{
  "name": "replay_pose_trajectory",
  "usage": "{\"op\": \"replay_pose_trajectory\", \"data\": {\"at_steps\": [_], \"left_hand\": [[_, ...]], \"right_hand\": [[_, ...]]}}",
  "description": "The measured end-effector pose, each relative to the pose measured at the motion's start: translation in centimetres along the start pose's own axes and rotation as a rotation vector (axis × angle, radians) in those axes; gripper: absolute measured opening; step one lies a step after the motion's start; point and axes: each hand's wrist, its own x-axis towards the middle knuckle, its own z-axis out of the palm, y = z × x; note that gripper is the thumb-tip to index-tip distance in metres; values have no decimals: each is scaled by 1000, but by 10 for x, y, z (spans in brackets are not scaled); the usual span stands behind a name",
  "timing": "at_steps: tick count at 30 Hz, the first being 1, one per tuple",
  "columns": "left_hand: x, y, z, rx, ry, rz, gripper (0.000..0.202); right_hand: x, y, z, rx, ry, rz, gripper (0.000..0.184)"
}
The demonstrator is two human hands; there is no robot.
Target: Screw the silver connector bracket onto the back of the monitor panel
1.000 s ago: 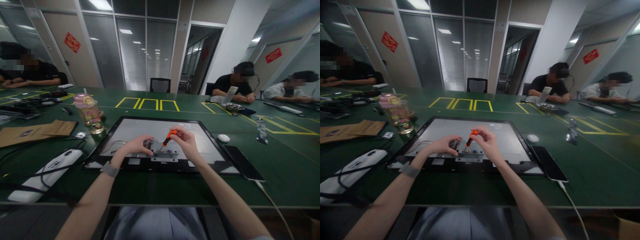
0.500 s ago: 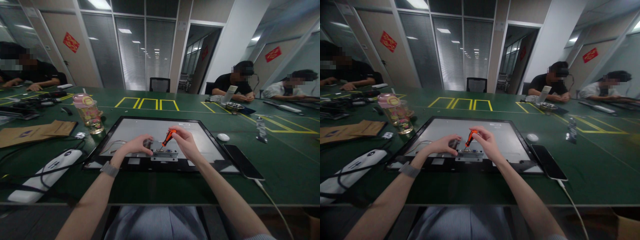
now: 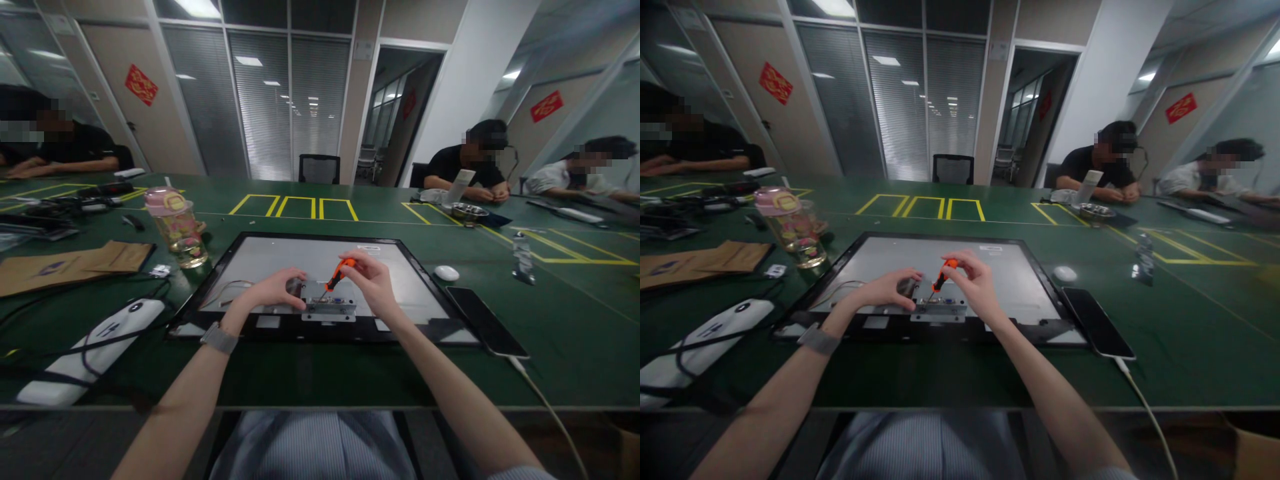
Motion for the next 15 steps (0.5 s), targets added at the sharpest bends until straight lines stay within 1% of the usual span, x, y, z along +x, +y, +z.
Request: {"op": "replay_pose_trajectory", "data": {"at_steps": [2,5,7,12,15], "left_hand": [[0,-1,0,3,-6,3,68],[0,-3,0,15,-4,1,70],[0,-4,1,10,2,5,71],[1,-7,1,-20,0,-4,72],[1,-6,1,-33,-1,1,71]], "right_hand": [[0,-1,0,38,-15,29,16],[0,-4,1,202,-114,111,24],[0,-5,2,258,-163,132,27],[-2,-4,2,155,-187,124,31],[-2,-6,0,116,-218,80,33]]}}
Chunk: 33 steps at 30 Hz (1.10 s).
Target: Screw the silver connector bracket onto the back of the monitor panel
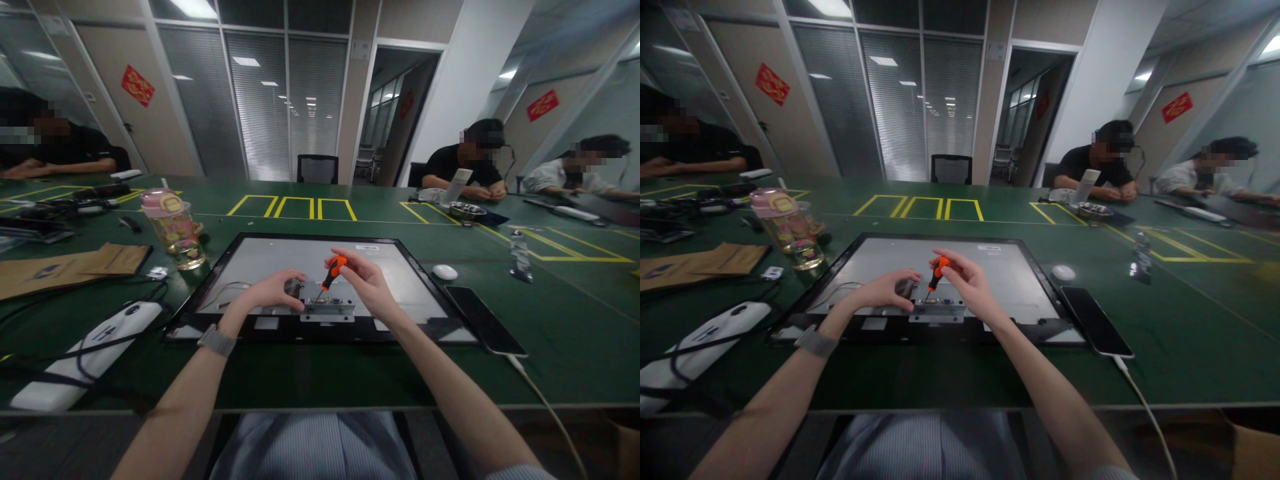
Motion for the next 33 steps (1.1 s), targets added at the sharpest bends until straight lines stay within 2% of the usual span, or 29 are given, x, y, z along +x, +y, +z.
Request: {"op": "replay_pose_trajectory", "data": {"at_steps": [3,10,17,23,28,33], "left_hand": [[-1,4,0,-2,1,-8,70],[-2,6,-1,22,-4,-3,68],[0,-1,0,16,2,6,71],[-1,-1,0,18,-4,2,72],[0,-1,0,21,10,2,71],[0,0,1,20,9,14,70]], "right_hand": [[0,-5,-1,-72,-58,-29,36],[1,-3,-2,-148,34,-68,28],[1,-4,-3,-107,-57,-49,33],[0,-2,1,-154,46,-63,34],[0,-7,0,-64,-78,-47,39],[0,-4,-2,-58,-89,-15,39]]}}
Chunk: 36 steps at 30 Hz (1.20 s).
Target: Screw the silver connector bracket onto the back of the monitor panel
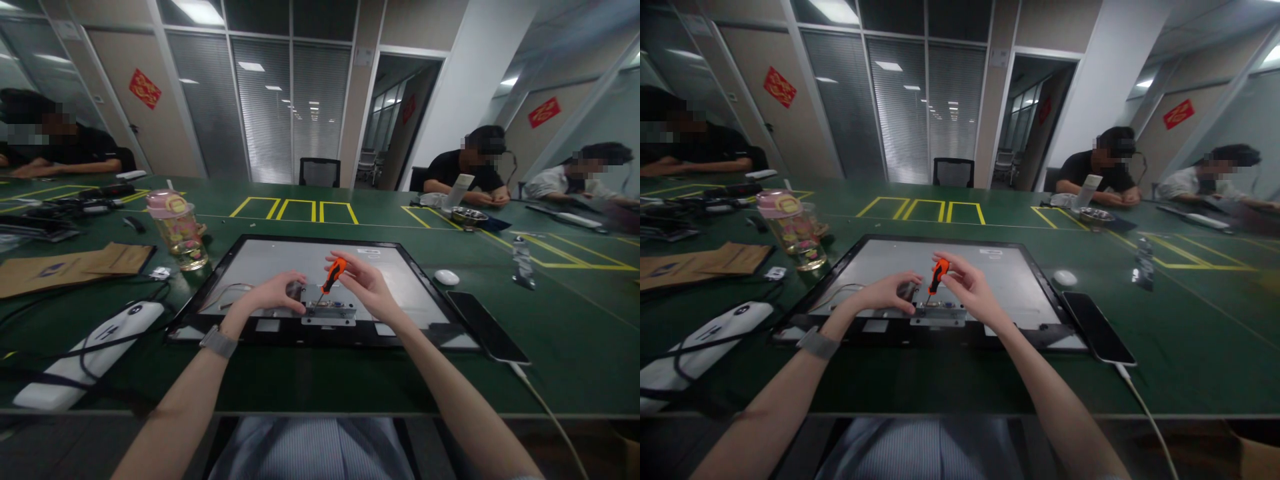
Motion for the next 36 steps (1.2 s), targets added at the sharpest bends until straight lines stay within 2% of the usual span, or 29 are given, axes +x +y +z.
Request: {"op": "replay_pose_trajectory", "data": {"at_steps": [4,7,9,13,18,26,32,36], "left_hand": [[1,0,0,-7,3,-6,70],[1,1,0,-4,1,-9,70],[0,1,0,-9,1,-21,70],[0,3,-1,-7,-6,-29,70],[-1,6,-2,4,-7,-12,69],[-1,4,-1,-2,1,-17,69],[0,3,-1,8,-6,-10,68],[1,0,1,0,11,7,69]], "right_hand": [[0,5,2,-55,71,-17,40],[0,5,2,-182,156,-77,34],[0,3,2,-231,168,-107,30],[0,3,2,-186,158,-97,29],[0,8,3,-222,274,-130,22],[0,6,1,-59,141,-41,30],[2,13,1,131,189,21,20],[3,7,2,227,92,39,27]]}}
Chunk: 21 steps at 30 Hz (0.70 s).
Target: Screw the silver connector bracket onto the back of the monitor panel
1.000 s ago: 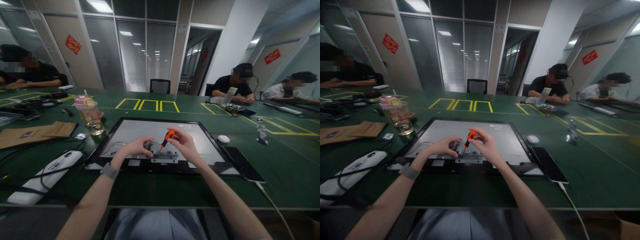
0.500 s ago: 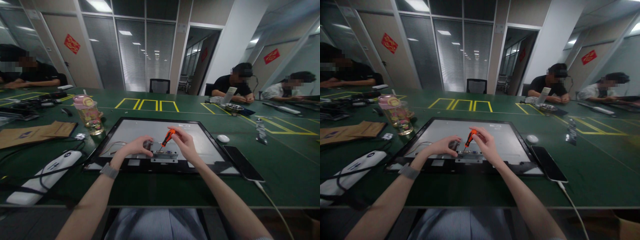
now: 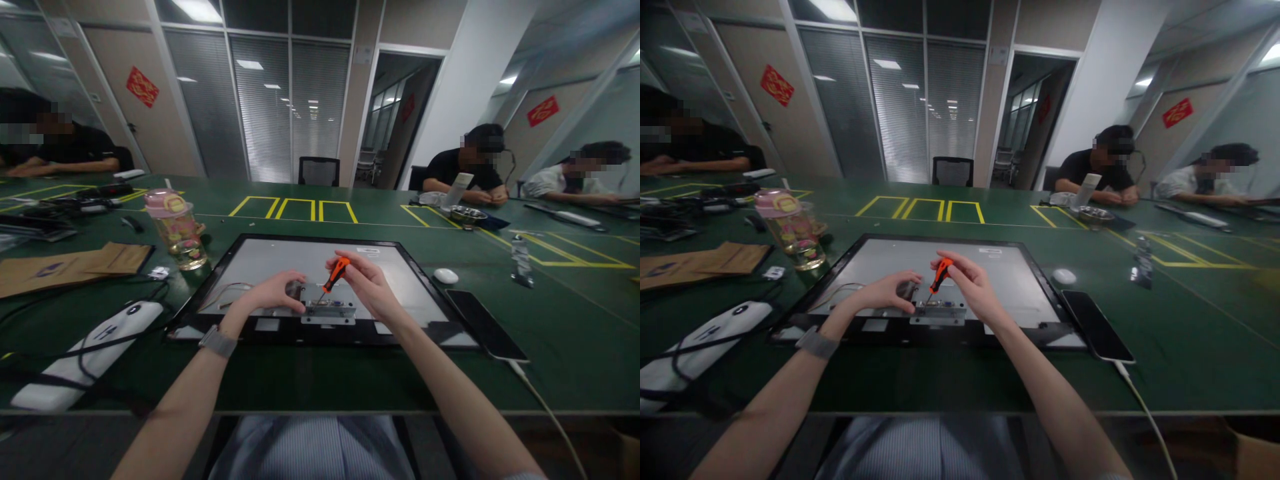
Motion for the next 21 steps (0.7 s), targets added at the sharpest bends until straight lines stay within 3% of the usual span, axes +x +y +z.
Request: {"op": "replay_pose_trajectory", "data": {"at_steps": [5,10,13,21], "left_hand": [[-1,1,0,-2,-11,-15,69],[-2,3,-2,4,-24,-20,72],[-2,4,-2,6,-17,-16,70],[-1,3,-1,5,-8,-28,71]], "right_hand": [[0,-5,-2,-70,-57,11,33],[0,0,-5,-348,141,-121,27],[0,1,-6,-436,166,-177,22],[-1,-4,0,23,-32,5,28]]}}
